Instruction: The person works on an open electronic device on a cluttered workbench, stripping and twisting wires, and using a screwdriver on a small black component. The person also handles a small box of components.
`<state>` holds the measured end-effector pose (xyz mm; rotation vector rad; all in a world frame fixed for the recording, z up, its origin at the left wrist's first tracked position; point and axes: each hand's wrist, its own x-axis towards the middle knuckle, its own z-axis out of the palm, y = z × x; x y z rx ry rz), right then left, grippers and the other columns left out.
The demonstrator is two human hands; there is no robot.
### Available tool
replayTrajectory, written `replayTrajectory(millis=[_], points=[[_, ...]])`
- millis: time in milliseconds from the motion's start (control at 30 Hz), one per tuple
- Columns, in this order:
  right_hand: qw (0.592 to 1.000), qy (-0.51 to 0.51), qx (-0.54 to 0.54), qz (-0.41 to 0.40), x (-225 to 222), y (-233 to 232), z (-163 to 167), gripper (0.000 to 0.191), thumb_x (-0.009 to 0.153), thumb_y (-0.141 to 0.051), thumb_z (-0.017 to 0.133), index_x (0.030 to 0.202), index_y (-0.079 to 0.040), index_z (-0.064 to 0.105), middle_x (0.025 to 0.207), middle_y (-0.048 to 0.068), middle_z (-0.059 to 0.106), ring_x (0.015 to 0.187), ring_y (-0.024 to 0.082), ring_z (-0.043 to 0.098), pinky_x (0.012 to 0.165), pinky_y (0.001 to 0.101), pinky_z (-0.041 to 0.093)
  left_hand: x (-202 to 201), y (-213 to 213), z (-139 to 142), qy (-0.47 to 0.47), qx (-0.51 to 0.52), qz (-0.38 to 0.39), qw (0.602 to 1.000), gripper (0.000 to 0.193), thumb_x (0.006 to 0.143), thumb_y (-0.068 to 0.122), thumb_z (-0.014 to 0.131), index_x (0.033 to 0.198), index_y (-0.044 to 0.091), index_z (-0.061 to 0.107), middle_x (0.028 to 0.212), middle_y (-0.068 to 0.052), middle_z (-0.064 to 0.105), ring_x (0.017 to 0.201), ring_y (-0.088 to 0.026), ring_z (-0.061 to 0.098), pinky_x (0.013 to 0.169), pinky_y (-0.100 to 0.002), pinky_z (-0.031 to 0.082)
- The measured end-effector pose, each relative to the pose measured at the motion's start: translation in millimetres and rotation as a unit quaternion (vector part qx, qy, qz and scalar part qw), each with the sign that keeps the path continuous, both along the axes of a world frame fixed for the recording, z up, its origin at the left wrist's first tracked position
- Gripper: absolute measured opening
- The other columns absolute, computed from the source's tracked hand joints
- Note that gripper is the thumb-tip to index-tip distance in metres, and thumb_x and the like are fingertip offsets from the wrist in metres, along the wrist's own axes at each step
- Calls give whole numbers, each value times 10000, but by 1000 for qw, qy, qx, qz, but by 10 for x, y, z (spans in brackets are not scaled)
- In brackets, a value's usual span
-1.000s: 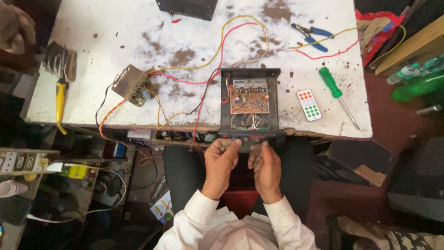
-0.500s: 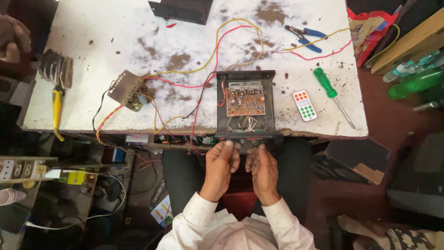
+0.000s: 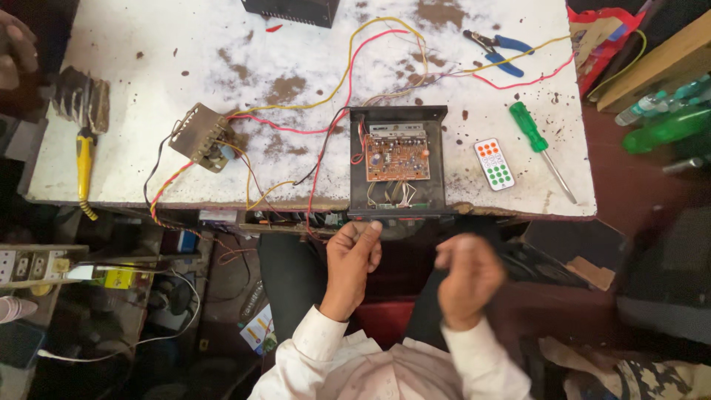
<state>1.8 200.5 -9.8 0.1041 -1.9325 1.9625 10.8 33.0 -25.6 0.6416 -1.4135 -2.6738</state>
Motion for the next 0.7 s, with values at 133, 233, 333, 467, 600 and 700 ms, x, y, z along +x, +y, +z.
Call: replayTrajectory(millis=[133, 233, 333, 467, 600, 700], points=[[997, 49, 60, 13, -522, 268, 517, 369, 1181, -207, 413, 968, -9, 641, 815, 65, 682, 704, 121, 620, 692, 255, 500, 1, -2, -10, -29, -16, -8, 999, 203, 963, 183, 714, 844, 62, 604, 623, 10, 569, 485, -56, 452, 425, -217, 314], [976, 47, 140, 157, -1003, 239, 765, 255, 1110, -146, 464, 1246, 33, 584, 1076, 106, 741, 996, 179, 683, 940, 307, 531, 12, -2, -16, -12, -14, -15, 1000, 189, 968, 174, 710, 853, 66, 606, 635, 12, 574, 502, -54, 464, 437, -218, 327], [916, 87, 322, 225, -1294, 170, 889, 256, 1079, -111, 498, 1268, 14, 617, 1145, 131, 749, 1149, 258, 661, 1007, 362, 496, 34, -1, -29, -7, -25, -20, 999, 184, 970, 181, 703, 854, 70, 613, 619, 11, 561, 495, -45, 450, 430, -214, 323], [849, 129, 457, 232, -1452, 107, 889, 230, 1037, -93, 562, 1229, -64, 687, 1113, 158, 728, 1271, 340, 571, 1064, 431, 432, 57, 5, -65, -21, -29, -29, 999, 208, 979, 188, 705, 845, 63, 609, 623, 5, 566, 503, -52, 461, 442, -216, 338], [825, 124, 500, 232, -1489, 122, 829, 273, 1027, -99, 581, 1273, -62, 694, 921, 89, 691, 1297, 329, 584, 1093, 445, 402, 89, 28, -94, -34, -24, -41, 998, 180, 978, 198, 692, 873, 57, 649, 639, 10, 576, 518, -53, 474, 453, -214, 342], [833, 131, 486, 229, -1479, 148, 786, 257, 1017, -97, 577, 1243, -73, 697, 1154, 179, 699, 1178, 319, 597, 1027, 433, 417, 108, 22, -105, -43, -15, -51, 998, 182, 980, 200, 688, 879, 51, 660, 636, 7, 576, 517, -57, 477, 451, -214, 334]])
